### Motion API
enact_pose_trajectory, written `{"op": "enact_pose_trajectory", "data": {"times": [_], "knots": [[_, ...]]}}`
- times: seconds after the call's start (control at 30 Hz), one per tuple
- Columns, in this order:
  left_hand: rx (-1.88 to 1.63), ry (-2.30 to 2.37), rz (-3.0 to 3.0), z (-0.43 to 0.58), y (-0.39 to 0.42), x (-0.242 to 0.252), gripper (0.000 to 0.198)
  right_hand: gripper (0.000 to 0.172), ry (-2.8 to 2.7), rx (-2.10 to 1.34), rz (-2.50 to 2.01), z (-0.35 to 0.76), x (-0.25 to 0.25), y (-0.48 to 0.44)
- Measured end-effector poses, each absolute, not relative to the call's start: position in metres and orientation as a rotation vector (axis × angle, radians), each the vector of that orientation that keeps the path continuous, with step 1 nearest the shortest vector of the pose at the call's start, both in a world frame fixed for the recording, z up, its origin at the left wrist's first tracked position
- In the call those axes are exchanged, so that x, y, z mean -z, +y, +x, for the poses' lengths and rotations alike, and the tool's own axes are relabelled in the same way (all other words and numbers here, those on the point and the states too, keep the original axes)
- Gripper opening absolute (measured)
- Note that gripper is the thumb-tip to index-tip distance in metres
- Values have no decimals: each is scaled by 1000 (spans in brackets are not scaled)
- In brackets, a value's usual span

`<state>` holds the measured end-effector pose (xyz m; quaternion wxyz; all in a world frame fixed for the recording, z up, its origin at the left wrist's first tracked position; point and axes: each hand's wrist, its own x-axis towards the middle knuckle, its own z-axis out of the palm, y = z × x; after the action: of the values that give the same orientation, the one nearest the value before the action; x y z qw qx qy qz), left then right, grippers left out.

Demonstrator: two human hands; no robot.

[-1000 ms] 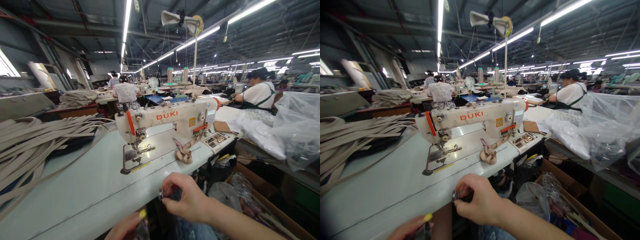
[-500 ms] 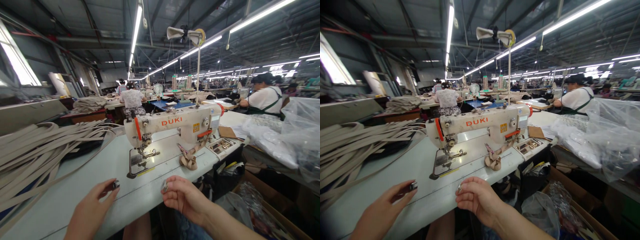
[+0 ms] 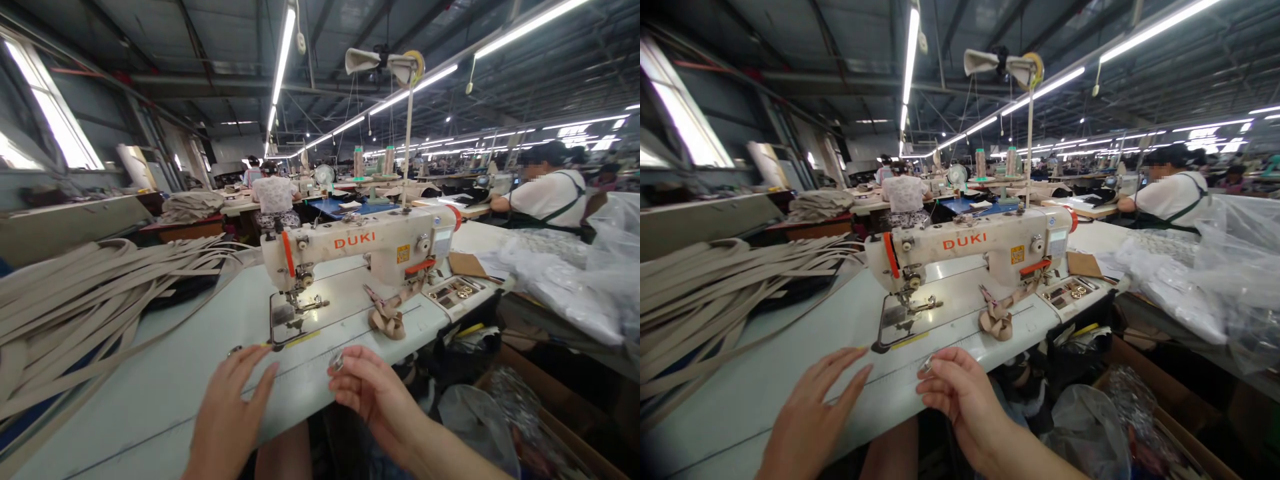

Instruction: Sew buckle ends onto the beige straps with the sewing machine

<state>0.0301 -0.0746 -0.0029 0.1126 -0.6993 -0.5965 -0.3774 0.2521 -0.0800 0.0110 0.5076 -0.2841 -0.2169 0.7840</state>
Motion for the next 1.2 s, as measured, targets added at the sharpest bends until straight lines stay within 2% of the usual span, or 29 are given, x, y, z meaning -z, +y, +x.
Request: {"op": "enact_pose_trajectory", "data": {"times": [0.13, 0.37, 0.67, 0.8, 1.0, 1.2], "knots": [[1361, -1562, -2265, 85, -108, -6, 23, 36, -749, -1653, -686, 246, -4, -81], [1584, -1679, -2205, 112, -108, -6, 16, 37, -786, -1626, -642, 251, -5, -83], [1545, -1679, -2245, 113, -108, -13, 19, 42, -675, -1711, -650, 250, -10, -87], [1533, -1746, -2251, 109, -106, -16, 19, 38, -602, -1810, -596, 254, -9, -86], [1501, -1909, -2239, 100, -103, -22, 22, 22, -691, -2103, -352, 264, 2, -85], [1374, -1804, -2359, 101, -110, -25, 20, 23, -500, -2102, -434, 267, 13, -80]]}}
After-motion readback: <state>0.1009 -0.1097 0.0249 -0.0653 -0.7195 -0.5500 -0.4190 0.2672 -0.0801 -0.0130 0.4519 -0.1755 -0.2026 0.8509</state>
